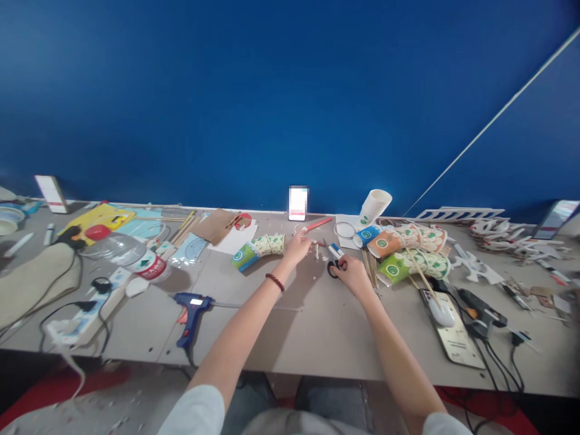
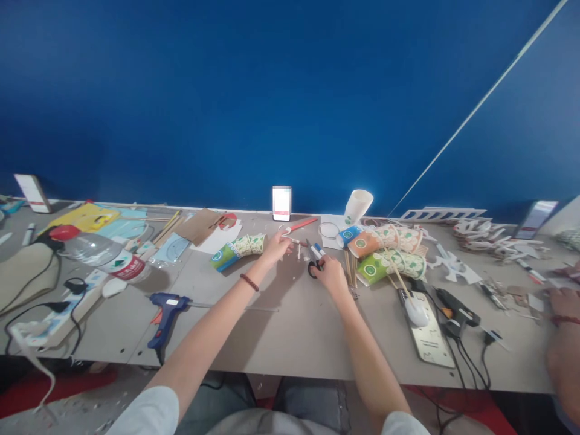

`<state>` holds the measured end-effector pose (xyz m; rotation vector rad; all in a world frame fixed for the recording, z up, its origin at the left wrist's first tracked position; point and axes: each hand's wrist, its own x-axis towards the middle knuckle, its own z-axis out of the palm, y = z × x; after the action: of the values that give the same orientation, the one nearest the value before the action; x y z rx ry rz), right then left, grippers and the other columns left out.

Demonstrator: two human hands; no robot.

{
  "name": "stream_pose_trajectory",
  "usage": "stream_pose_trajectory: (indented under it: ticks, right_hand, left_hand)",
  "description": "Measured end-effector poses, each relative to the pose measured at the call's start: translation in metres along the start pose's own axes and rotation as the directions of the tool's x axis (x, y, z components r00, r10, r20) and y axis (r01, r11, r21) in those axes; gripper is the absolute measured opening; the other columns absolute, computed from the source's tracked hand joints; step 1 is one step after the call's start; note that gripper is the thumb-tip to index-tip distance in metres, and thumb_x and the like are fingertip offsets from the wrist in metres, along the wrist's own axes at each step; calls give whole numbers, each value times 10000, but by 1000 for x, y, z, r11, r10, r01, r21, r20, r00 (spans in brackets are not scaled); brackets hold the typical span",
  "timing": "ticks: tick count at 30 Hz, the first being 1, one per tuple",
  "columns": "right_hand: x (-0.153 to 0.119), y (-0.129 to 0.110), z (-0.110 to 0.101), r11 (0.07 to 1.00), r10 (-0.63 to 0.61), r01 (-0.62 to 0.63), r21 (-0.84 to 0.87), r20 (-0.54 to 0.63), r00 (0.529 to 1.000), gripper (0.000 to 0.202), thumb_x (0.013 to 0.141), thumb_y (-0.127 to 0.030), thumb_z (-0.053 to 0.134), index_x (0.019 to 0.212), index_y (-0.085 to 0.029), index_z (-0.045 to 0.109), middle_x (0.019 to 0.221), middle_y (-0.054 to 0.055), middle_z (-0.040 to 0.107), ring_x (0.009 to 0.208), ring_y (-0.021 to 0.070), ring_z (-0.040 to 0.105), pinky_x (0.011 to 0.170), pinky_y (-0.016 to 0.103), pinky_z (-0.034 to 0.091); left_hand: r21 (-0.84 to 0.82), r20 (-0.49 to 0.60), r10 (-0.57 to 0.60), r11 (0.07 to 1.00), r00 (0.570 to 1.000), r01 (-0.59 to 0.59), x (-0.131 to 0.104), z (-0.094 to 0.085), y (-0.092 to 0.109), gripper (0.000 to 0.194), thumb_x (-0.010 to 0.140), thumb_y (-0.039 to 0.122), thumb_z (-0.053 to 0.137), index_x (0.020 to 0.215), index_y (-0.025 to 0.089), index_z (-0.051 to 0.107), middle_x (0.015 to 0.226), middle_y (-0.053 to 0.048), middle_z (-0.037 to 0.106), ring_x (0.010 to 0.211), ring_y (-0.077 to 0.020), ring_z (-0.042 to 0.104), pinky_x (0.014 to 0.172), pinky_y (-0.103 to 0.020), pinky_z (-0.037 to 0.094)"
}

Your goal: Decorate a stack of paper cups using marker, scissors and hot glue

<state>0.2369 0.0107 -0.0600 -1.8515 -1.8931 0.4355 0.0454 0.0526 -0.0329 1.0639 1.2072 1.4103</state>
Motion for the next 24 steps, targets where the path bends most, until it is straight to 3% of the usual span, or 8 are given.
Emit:
stream_pose_trajectory:
  ticks: [3, 7, 13, 19, 22, 24]
  right_hand:
    - [1, 2, -6, 1000, -25, 25, -4, -44, 999, 123, 773, -287, 553, 806, -188, 617, 740, 42, 633, 708, 192, 586, 632, 263, 394]
    - [1, -1, -14, 977, 51, -60, -205, -50, 997, 213, 849, -214, 495, 994, -182, 647, 991, 106, 673, 861, 215, 617, 640, 267, 392]
    - [-3, -9, -17, 955, 78, -62, -291, 42, 996, 211, 861, -188, 493, 907, -168, 699, 946, 122, 686, 902, 226, 626, 667, 265, 400]
    - [-6, -14, -22, 944, 89, -66, -322, 60, 994, 205, 815, -164, 497, 892, -143, 686, 935, 140, 682, 833, 231, 642, 641, 274, 410]
    - [-8, -21, -33, 984, 90, -96, -150, -43, 995, 173, 781, -197, 529, 895, -149, 651, 874, 116, 676, 799, 230, 636, 664, 296, 443]
    - [-14, -30, -42, 984, 67, -62, 169, -23, 997, 184, 732, -234, 591, 903, -170, 610, 785, 58, 658, 728, 201, 628, 662, 300, 476]
  left_hand:
    - [66, 103, -60, 996, 993, 54, -27, -12, 8, 145, 684, 180, 674, 828, 168, 681, 742, -69, 679, 579, -164, 646, 501, -242, 503]
    - [119, 212, -95, 990, 973, 71, -80, -34, 22, 182, 762, 286, 638, 911, 185, 669, 841, -72, 678, 688, -163, 662, 612, -269, 547]
    - [200, 244, -234, 962, 941, 188, -151, -70, 36, 318, 812, 425, 583, 978, 160, 638, 887, -79, 673, 772, -168, 656, 732, -300, 548]
    - [209, 214, -287, 947, 934, 244, -187, -98, 28, 385, 824, 503, 547, 989, 162, 615, 911, -82, 661, 801, -182, 649, 745, -310, 539]
    - [281, 206, -289, 933, 935, 227, -196, -102, 31, 380, 844, 495, 515, 1006, 164, 610, 917, -82, 650, 798, -184, 642, 724, -298, 525]
    - [376, 203, -291, 905, 935, 200, -199, -100, 36, 369, 862, 475, 492, 1041, 174, 609, 942, -83, 644, 796, -183, 633, 663, -272, 505]
